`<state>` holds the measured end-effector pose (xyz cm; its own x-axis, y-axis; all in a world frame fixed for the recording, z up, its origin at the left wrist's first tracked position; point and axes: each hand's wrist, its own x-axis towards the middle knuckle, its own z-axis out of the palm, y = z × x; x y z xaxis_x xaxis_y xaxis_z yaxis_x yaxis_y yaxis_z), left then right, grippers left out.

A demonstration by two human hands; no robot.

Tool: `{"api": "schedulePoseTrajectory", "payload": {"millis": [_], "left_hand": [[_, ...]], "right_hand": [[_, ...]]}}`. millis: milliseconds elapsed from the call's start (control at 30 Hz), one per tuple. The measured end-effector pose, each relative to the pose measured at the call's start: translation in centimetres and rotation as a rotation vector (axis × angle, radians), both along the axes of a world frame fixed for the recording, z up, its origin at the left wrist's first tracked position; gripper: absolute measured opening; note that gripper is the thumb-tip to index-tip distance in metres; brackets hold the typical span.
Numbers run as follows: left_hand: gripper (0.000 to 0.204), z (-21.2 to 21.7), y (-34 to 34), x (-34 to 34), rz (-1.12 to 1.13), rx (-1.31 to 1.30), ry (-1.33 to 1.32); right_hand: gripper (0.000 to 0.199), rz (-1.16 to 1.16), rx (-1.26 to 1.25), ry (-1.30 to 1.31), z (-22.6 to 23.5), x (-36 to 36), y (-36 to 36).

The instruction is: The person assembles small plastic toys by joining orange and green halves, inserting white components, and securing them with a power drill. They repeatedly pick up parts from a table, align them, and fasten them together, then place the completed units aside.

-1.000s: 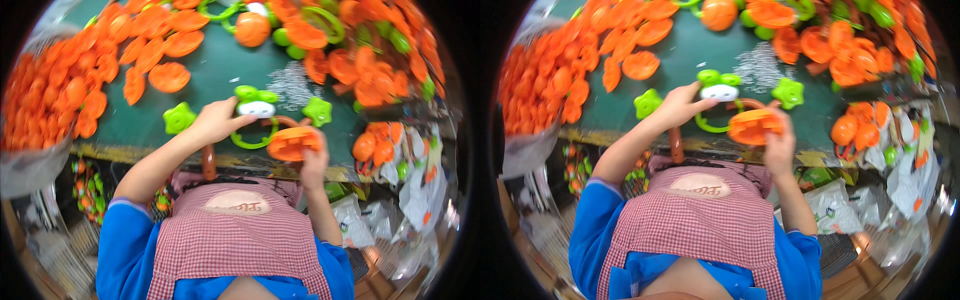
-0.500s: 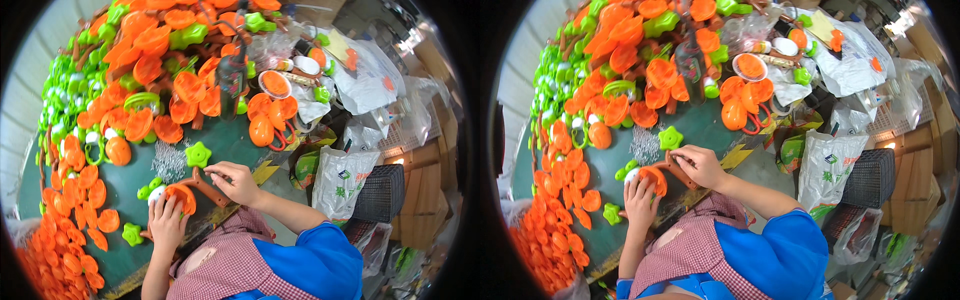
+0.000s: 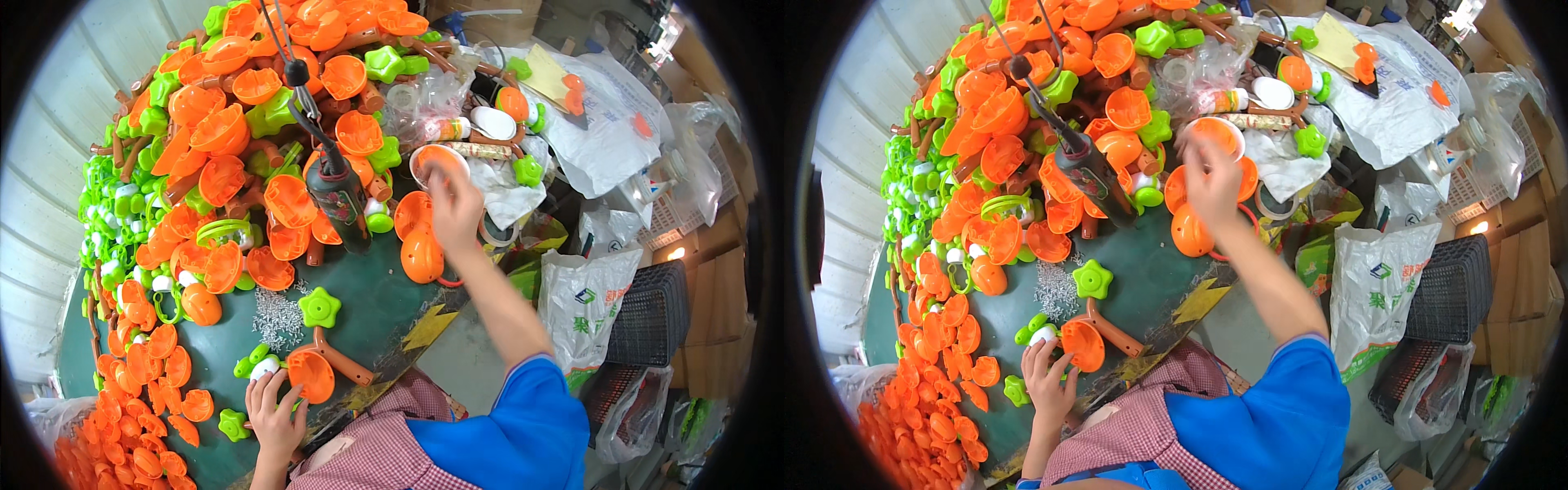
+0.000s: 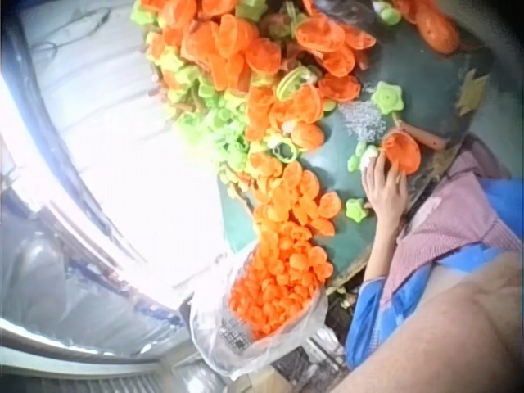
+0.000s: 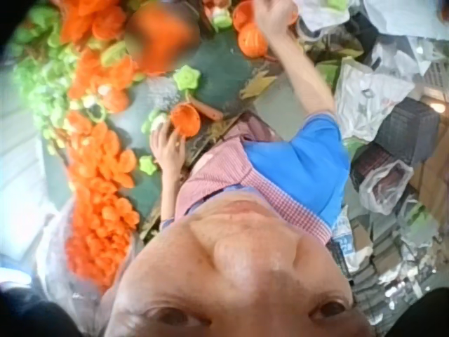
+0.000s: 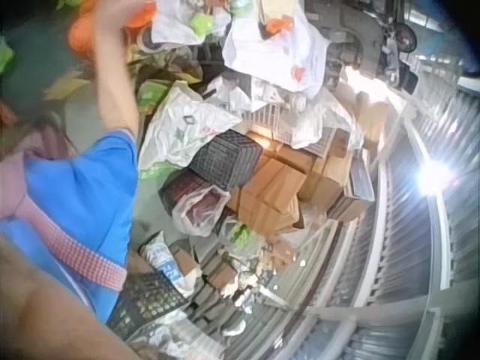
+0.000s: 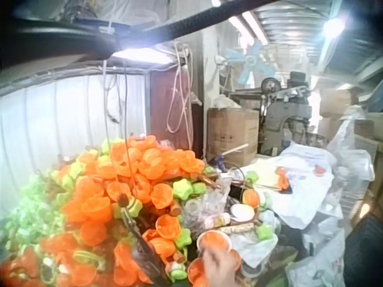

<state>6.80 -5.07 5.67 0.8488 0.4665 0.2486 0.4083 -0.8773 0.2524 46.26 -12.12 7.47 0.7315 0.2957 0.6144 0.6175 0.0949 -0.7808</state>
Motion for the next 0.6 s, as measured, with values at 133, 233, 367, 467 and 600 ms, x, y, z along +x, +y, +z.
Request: {"api": "schedulePoseTrajectory", "payload": {"millis": [133, 233, 367, 467, 600], "left_hand": [[0.021, 0.6, 0.0, 0.6, -0.02, 0.041, -0.085], [0.019, 0.5, 0.1, 0.8, -0.047, 0.016, -0.132], [0.018, 0.6, 0.2, 0.4, -0.052, 0.029, -0.111], [0.018, 0.6, 0.4, 0.4, -0.035, 0.032, -0.109], [0.018, 0.3, 0.8, 0.3, -0.026, 0.027, -0.124]], "right_hand": [[0.022, -0.296, -0.092, -0.24, -0.4, 15.4, 4.3], [0.042, -0.511, -0.417, -0.012, -0.7, 22.5, 6.3], [0.044, -0.398, -0.79, -0.02, 1.6, 21.8, 9.0], [0.031, 0.005, -0.414, 0.142, 1.9, 22.9, 9.7], [0.023, 0.152, -0.161, 0.501, 1.3, 24.5, 8.7]]}}
